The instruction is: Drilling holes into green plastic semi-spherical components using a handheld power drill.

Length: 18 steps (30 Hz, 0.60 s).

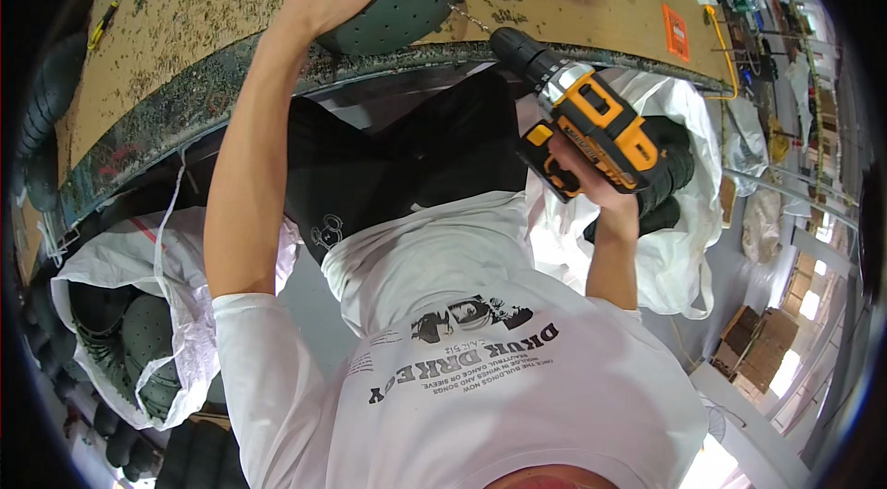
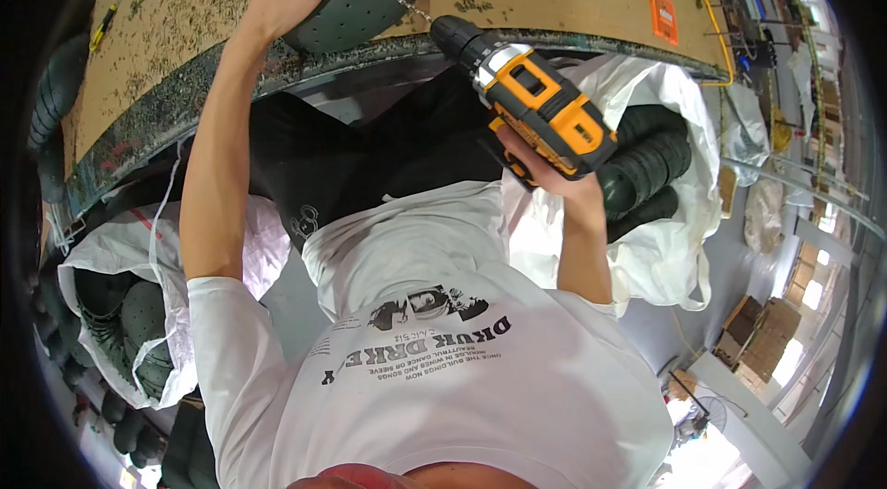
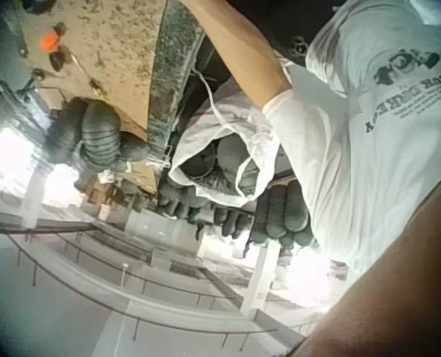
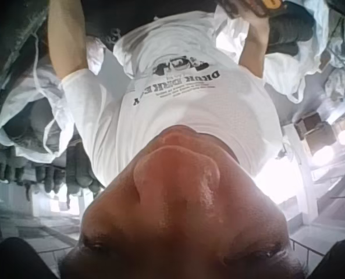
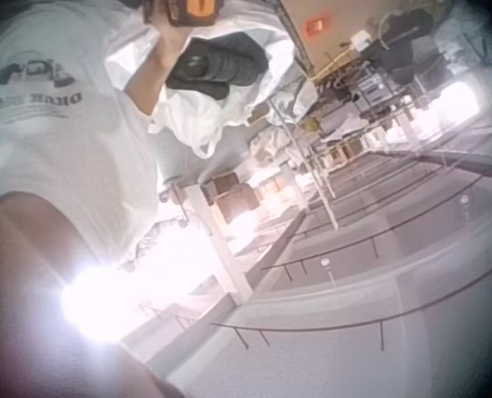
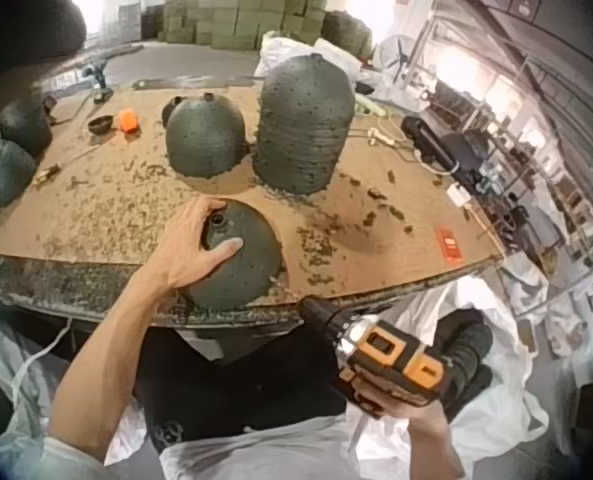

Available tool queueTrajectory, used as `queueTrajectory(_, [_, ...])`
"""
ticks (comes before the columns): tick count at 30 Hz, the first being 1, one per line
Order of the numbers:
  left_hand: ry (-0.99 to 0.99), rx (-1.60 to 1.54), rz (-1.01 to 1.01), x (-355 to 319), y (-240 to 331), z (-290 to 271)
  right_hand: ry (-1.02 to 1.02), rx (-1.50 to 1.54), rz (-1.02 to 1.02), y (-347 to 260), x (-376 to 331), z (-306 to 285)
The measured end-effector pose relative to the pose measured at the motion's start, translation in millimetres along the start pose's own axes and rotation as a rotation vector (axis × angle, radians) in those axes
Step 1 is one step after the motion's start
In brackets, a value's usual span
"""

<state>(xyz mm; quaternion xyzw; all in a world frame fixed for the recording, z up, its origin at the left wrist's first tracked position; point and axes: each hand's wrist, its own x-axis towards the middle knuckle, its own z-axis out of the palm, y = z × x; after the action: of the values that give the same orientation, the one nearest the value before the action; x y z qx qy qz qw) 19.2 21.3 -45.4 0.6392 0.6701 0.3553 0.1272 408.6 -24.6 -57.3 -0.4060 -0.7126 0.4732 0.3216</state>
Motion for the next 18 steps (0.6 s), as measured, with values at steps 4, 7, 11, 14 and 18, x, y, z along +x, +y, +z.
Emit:
queueTrajectory(4, [-0.184,0.031,0.105,3,-2,-15,-0.025,0.035,-0.21,48,-17,24])
queueTrajectory(7, [-0.243,0.029,0.141,8,-4,-10,0.026,-0.06,-0.315,78,-23,43])
queueTrajectory(11, [-0.237,-0.025,-0.045,6,3,-8,0.058,-0.035,-0.242,92,-29,58])
queueTrajectory(14, [-0.24,0.017,-0.075,4,8,-9,0.039,-0.09,-0.389,98,-22,63])
queueTrajectory(18, [-0.226,0.011,-0.053,5,8,-6,0.025,-0.273,-0.475,108,-22,64])
